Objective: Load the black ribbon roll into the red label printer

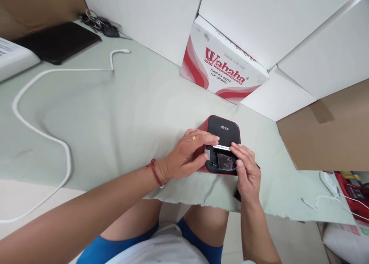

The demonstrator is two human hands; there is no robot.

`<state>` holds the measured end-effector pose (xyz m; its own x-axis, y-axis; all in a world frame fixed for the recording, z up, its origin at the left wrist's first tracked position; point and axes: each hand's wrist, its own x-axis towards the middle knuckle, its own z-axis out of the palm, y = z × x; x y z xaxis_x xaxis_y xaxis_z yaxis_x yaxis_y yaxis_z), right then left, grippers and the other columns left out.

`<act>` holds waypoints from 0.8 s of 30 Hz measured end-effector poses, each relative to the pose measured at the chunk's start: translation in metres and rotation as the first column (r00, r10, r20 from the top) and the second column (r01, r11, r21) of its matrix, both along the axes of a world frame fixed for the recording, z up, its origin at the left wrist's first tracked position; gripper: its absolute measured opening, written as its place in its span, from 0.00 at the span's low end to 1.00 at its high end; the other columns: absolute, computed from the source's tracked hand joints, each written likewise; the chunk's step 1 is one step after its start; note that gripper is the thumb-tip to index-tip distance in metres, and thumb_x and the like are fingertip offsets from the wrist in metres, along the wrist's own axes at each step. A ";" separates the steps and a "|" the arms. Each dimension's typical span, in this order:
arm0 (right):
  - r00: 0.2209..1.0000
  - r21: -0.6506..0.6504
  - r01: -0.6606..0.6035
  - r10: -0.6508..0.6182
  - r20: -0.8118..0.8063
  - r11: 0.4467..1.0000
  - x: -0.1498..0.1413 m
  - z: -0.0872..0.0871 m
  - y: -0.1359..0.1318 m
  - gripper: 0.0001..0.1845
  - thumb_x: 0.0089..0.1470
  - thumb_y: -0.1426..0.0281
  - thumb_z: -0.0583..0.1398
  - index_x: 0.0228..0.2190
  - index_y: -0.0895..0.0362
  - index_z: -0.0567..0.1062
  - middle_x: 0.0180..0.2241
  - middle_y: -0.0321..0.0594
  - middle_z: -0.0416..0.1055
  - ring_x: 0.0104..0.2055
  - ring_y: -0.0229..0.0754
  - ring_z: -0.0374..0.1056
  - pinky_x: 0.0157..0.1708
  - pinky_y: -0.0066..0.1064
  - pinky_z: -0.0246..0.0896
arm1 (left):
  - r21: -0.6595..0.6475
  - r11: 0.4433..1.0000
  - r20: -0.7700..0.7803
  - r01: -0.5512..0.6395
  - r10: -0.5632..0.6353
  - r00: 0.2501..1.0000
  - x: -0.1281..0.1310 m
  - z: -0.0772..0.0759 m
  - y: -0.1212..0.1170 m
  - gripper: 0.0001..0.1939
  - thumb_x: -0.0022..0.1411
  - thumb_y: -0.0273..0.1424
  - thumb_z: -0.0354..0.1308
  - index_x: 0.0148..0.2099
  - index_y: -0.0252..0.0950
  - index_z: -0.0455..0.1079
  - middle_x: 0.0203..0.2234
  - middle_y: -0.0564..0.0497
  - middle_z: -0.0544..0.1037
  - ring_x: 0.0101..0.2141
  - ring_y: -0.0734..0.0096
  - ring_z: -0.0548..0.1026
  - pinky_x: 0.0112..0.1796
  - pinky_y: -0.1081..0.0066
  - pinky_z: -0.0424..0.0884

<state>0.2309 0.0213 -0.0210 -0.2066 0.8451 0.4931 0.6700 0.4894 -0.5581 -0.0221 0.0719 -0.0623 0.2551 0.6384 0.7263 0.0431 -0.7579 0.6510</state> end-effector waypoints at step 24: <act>0.989 0.160 -0.074 0.051 0.140 0.984 -0.019 0.020 -0.034 0.16 0.67 0.78 0.62 0.49 0.51 0.84 0.47 0.42 0.87 0.52 0.48 0.82 0.62 0.50 0.73 | -0.533 0.780 0.234 0.328 -0.237 0.943 0.007 -0.025 0.014 0.59 0.63 0.41 0.65 0.84 0.58 0.32 0.84 0.59 0.39 0.83 0.43 0.35 0.79 0.36 0.38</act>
<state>0.2122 -0.0126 -0.0012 -0.3306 0.7382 0.5880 0.6990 0.6101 -0.3730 -0.0152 0.0864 -0.0869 0.4094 0.8580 0.3101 -0.2446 -0.2242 0.9434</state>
